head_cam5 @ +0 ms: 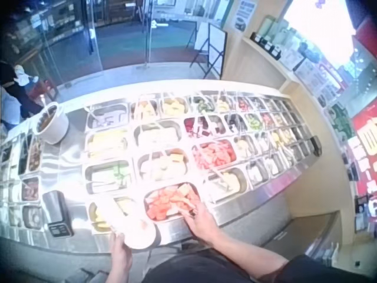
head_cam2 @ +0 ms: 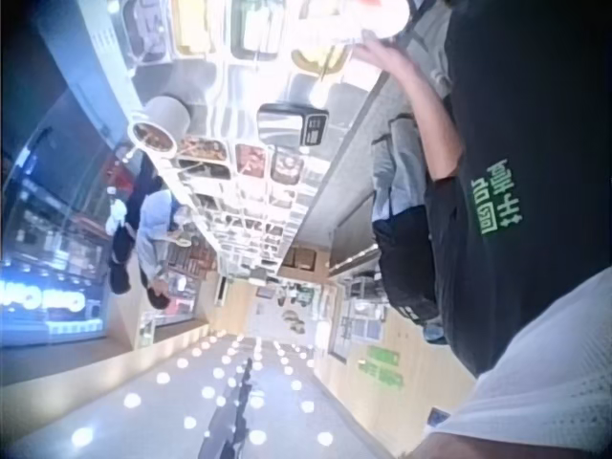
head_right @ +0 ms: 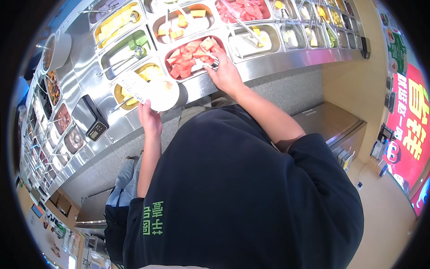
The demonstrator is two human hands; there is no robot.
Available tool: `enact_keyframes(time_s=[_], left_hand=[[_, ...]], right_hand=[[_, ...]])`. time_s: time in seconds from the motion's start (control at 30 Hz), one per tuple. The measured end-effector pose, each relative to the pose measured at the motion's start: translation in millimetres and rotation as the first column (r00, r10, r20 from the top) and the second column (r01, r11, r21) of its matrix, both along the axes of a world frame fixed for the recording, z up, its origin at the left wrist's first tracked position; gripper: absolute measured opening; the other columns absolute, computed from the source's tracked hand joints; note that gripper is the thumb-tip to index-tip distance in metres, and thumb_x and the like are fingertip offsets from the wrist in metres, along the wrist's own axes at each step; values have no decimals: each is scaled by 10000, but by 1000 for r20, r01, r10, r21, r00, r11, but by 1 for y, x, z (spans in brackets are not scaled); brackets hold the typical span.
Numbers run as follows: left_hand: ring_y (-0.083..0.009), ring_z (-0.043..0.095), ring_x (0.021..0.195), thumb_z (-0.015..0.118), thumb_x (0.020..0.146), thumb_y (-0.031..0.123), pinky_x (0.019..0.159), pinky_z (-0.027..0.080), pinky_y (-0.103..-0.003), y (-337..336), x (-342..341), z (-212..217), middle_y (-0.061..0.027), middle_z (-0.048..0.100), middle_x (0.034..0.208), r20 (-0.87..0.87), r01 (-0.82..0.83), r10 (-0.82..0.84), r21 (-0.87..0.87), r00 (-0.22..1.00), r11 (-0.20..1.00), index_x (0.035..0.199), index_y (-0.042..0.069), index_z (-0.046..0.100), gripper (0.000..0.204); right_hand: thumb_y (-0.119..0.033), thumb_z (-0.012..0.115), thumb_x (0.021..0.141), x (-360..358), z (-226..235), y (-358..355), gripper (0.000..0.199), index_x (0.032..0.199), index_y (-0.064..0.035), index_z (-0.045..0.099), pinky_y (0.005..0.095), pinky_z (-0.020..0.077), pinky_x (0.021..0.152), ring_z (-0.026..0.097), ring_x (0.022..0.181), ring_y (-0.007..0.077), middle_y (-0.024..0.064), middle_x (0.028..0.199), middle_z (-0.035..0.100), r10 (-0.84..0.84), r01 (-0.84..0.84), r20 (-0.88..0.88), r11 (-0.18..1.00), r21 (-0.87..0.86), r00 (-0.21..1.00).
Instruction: The person prepares a fruit bowl by adding various fruits and toppings from a display counter into a cup, then seals it with a lid and places it in a plastic bag. They also interact with a touchscreen and handle a receipt during the process.
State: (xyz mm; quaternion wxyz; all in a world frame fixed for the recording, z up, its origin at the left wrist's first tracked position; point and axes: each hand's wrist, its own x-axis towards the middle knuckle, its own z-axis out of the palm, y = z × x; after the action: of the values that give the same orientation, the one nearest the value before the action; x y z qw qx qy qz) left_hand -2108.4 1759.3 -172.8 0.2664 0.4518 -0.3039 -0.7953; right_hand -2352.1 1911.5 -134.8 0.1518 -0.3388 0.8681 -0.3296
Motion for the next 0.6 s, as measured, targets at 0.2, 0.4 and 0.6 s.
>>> enact_keyframes(time_s=[0.2,0.4,0.6], left_hand=[[-155,578,1061,582,923,205,765,493,-299,1,-5,2,-61,569,1222,7,8,-8,-7,1000,1000,1350,71,400,483],[-156,568,1079,605,912,192,800,487,-309,0,-5,1,-62,570,1220,22,9,-9,3,1000,1000,1320,67,420,465],[-167,566,1096,634,893,149,849,493,-331,2,-13,2,-82,569,1225,36,29,-29,9,999,1000,1309,50,420,478]], right_hand=[[-220,731,837,-4,-16,-1,497,1188,-3,455,449,518,810,629,969,411,263,1054,613,84,-84,-53,996,0,995],[-240,759,800,-31,-20,-13,470,1102,22,513,391,532,766,676,846,325,189,900,673,-187,178,197,982,62,962],[-132,790,767,-66,-29,17,438,1081,36,536,320,526,789,671,862,179,123,925,688,-234,339,359,903,-264,904]])
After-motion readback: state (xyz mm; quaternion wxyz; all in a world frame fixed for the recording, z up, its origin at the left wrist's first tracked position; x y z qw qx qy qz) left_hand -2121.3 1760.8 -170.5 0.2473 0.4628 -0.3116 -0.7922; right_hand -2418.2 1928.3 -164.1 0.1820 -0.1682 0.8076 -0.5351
